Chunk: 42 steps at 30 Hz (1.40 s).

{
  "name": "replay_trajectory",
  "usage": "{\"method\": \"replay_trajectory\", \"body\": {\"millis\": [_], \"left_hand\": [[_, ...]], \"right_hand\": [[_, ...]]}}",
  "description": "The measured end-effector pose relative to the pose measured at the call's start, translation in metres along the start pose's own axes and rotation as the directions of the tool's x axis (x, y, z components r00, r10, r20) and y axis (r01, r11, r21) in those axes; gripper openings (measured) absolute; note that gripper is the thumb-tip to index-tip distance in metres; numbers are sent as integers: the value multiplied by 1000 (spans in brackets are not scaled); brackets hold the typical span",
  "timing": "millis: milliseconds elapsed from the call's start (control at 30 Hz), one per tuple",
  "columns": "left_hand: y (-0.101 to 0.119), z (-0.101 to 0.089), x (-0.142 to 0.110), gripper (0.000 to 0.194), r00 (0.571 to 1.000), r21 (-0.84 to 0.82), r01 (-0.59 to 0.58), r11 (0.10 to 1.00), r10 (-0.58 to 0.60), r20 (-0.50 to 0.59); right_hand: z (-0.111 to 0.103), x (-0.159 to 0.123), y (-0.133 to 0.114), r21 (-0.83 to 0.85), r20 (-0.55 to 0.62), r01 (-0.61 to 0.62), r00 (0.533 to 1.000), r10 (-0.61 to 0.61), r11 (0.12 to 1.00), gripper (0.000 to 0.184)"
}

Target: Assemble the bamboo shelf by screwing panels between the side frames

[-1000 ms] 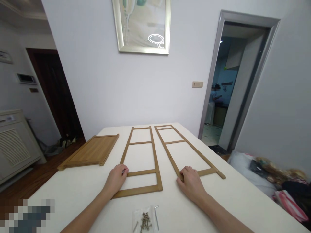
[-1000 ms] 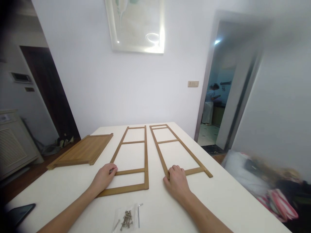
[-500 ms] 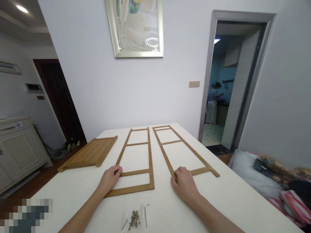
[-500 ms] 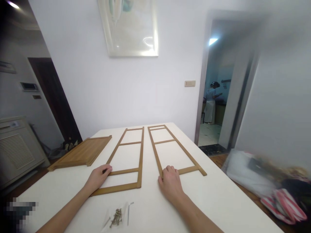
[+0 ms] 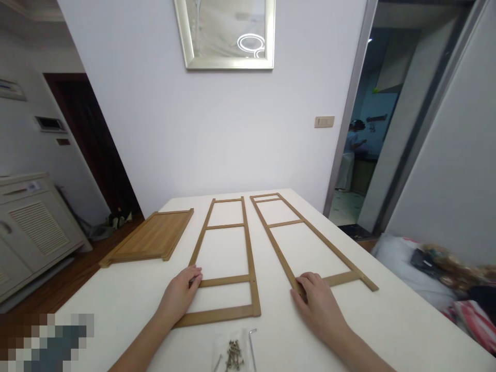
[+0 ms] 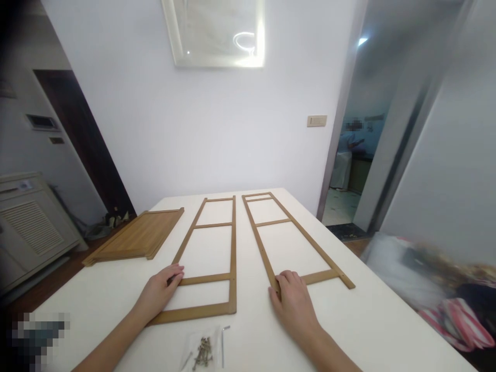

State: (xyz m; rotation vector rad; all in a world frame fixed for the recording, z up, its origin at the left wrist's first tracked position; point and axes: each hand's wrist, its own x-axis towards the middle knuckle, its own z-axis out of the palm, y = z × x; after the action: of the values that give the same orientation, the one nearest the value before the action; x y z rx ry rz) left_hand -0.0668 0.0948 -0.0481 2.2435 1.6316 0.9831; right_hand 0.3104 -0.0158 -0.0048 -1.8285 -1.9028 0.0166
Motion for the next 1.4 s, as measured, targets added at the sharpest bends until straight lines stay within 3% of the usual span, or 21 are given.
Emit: {"method": "replay_trajectory", "body": {"millis": [767, 900, 1100, 1400], "left_hand": [[-4, 5, 4, 30, 1000, -71, 28, 997, -28, 3], [-2, 7, 5, 29, 998, -46, 41, 998, -42, -37], [4, 13, 15, 28, 992, 80, -104, 991, 98, 74], [6, 19, 16, 26, 989, 172, -141, 975, 133, 59]], "right_hand": [[0, 3, -3, -37, -36, -13, 999, 11, 999, 9], [2, 7, -4, -71, -56, -33, 998, 29, 997, 8], [-3, 13, -7, -78, -25, -69, 997, 67, 995, 12], [-3, 14, -7, -66, 7, -71, 997, 71, 995, 12]]}}
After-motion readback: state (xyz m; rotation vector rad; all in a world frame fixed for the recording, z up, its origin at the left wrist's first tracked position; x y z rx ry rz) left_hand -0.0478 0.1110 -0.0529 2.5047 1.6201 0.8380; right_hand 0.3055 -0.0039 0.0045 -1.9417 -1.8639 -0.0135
